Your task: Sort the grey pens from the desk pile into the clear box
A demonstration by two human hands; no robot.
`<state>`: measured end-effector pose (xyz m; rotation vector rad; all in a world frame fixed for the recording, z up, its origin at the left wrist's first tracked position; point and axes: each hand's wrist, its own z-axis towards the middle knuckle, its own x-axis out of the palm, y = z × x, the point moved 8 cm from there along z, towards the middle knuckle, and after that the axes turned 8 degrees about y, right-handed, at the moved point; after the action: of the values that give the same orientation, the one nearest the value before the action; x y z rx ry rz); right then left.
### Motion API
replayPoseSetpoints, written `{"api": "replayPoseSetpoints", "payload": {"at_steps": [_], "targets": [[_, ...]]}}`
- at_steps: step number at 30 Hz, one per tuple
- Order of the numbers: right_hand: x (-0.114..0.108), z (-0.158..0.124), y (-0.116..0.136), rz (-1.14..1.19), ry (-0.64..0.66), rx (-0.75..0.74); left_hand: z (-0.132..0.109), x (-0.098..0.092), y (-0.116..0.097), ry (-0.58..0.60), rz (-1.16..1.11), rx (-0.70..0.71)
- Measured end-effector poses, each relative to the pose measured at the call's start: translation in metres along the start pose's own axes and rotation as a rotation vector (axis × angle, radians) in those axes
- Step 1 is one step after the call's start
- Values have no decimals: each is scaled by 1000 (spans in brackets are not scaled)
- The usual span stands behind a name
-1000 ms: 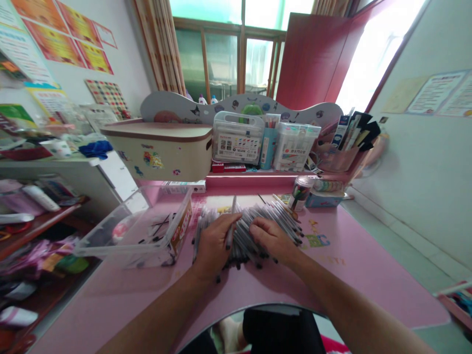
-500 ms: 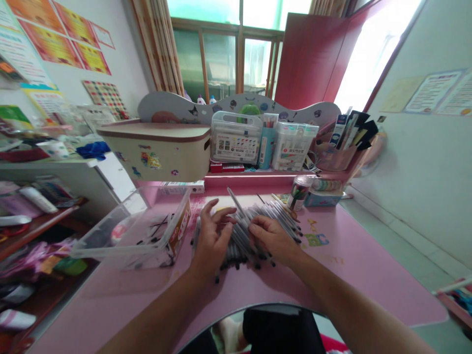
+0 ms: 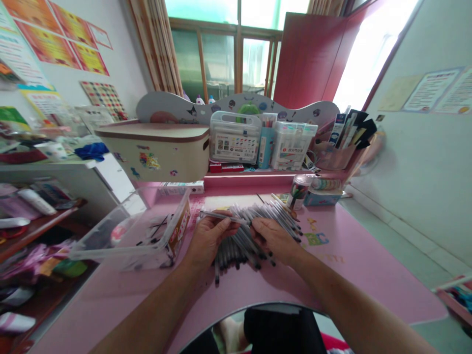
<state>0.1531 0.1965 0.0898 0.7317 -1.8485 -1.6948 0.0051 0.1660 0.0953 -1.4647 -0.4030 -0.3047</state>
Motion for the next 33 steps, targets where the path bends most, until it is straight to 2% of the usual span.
{"api": "replayPoseSetpoints", "payload": {"at_steps": [7,15,18,20,23,26,29,33], "targets": [[-1,-1,4,-53,-24,-39,-3,3,0,35,82,2],[-4,-1,7,-3,-50,-116,-2,5,3,24,-27,-19],[-3,0,2,24,-38,-68,-2,6,5,53,-41,-22],[-5,0,0,-50,-51,-50,-2,7,6,75,-36,-19],[-7,0,4,-148,-81,-105,-2,6,7,78,-49,-8],[-8,-1,9,-83,-94,-178,-1,4,6,66,-59,2],[-7,0,4,-32,-79,-126,-2,3,7,67,-52,3],[-9,1,2,-121,-87,-93,-2,3,8,73,-56,5]]}}
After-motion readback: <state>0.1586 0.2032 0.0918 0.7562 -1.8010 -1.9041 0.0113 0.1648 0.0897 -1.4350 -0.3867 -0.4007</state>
